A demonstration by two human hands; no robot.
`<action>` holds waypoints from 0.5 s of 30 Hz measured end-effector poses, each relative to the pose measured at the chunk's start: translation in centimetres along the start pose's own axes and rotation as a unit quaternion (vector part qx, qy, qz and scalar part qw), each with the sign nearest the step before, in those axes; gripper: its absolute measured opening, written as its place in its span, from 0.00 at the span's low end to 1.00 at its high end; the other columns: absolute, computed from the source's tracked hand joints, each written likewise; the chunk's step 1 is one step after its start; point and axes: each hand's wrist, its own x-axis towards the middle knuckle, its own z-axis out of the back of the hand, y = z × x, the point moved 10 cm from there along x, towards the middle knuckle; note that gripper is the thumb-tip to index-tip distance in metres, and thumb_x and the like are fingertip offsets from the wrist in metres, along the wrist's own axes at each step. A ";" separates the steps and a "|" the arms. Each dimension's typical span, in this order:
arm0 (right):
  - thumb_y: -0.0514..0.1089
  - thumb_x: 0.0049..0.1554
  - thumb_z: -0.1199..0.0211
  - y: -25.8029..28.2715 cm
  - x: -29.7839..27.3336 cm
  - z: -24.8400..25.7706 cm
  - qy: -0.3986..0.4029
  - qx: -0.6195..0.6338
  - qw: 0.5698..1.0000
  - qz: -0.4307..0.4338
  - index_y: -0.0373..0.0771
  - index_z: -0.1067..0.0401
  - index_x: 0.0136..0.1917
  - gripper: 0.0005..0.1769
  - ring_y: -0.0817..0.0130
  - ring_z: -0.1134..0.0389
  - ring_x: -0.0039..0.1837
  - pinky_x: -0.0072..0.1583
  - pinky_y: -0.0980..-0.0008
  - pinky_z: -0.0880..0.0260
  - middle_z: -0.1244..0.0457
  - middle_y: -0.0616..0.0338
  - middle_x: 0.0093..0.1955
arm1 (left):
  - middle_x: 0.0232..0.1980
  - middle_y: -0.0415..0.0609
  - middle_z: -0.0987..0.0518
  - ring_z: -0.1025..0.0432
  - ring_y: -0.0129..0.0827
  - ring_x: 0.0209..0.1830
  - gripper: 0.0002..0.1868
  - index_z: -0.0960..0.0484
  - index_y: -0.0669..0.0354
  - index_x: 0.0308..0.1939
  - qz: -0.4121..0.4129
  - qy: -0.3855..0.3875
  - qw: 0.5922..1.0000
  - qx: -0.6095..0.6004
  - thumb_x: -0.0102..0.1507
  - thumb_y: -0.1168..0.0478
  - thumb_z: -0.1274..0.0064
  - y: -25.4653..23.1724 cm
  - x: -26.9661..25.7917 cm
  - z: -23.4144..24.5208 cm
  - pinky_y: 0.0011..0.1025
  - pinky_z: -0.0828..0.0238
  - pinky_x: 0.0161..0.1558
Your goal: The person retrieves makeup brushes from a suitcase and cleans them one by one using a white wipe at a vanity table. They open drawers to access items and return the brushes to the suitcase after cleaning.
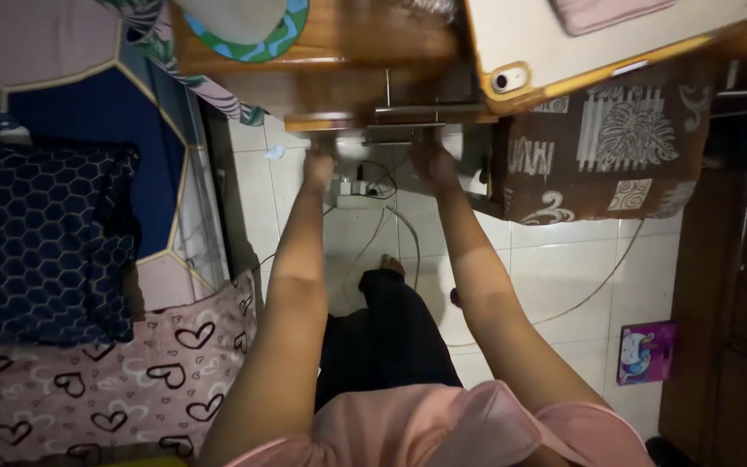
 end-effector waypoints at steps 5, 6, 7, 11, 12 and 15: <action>0.40 0.56 0.48 -1.6 -7.1 0.4 -0.044 -0.141 0.986 -0.080 0.45 0.38 0.75 0.32 0.63 0.37 0.61 0.59 0.60 0.39 0.36 0.62 0.64 | 0.68 0.67 0.26 0.29 0.56 0.65 0.31 0.29 0.62 0.70 -0.070 -0.007 0.971 0.230 0.63 0.54 0.59 2.5 -13.9 3.7 0.40 0.32 0.60; 0.41 0.56 0.48 -2.3 -9.9 -0.1 -0.033 -0.154 0.982 -0.101 0.45 0.38 0.75 0.32 0.64 0.36 0.60 0.57 0.61 0.38 0.35 0.62 0.63 | 0.68 0.67 0.26 0.30 0.56 0.66 0.31 0.28 0.63 0.69 -0.029 0.005 0.962 0.273 0.64 0.52 0.59 4.1 -17.6 5.3 0.40 0.33 0.61; 0.42 0.56 0.48 -2.7 -12.5 -0.1 -0.020 -0.167 0.978 -0.121 0.44 0.37 0.75 0.32 0.64 0.35 0.58 0.55 0.61 0.38 0.35 0.62 0.61 | 0.68 0.67 0.26 0.30 0.56 0.67 0.32 0.27 0.63 0.69 0.009 0.018 0.951 0.309 0.64 0.50 0.59 5.7 -21.3 6.7 0.40 0.33 0.62; 0.47 0.57 0.47 -2.7 -23.8 0.1 0.041 -0.180 0.954 -0.236 0.43 0.36 0.75 0.32 0.65 0.33 0.52 0.47 0.63 0.35 0.32 0.62 0.57 | 0.68 0.67 0.26 0.30 0.55 0.69 0.35 0.22 0.64 0.65 0.275 0.078 0.893 0.349 0.66 0.41 0.58 16.6 -38.1 12.6 0.40 0.34 0.68; 0.48 0.58 0.47 -2.0 -26.5 -0.4 0.046 -0.164 0.950 -0.264 0.43 0.36 0.75 0.32 0.65 0.32 0.50 0.45 0.64 0.35 0.31 0.62 0.56 | 0.68 0.67 0.26 0.31 0.55 0.70 0.36 0.21 0.65 0.65 0.298 0.067 0.888 0.345 0.67 0.39 0.58 18.0 -40.4 14.8 0.40 0.34 0.69; 0.49 0.59 0.45 2.5 -30.0 -2.6 0.053 -0.122 0.951 -0.280 0.42 0.35 0.75 0.31 0.66 0.31 0.48 0.45 0.66 0.32 0.30 0.63 0.54 | 0.64 0.63 0.21 0.26 0.52 0.65 0.30 0.18 0.60 0.62 0.289 -0.034 0.898 0.330 0.61 0.46 0.51 19.1 -43.2 19.9 0.39 0.29 0.66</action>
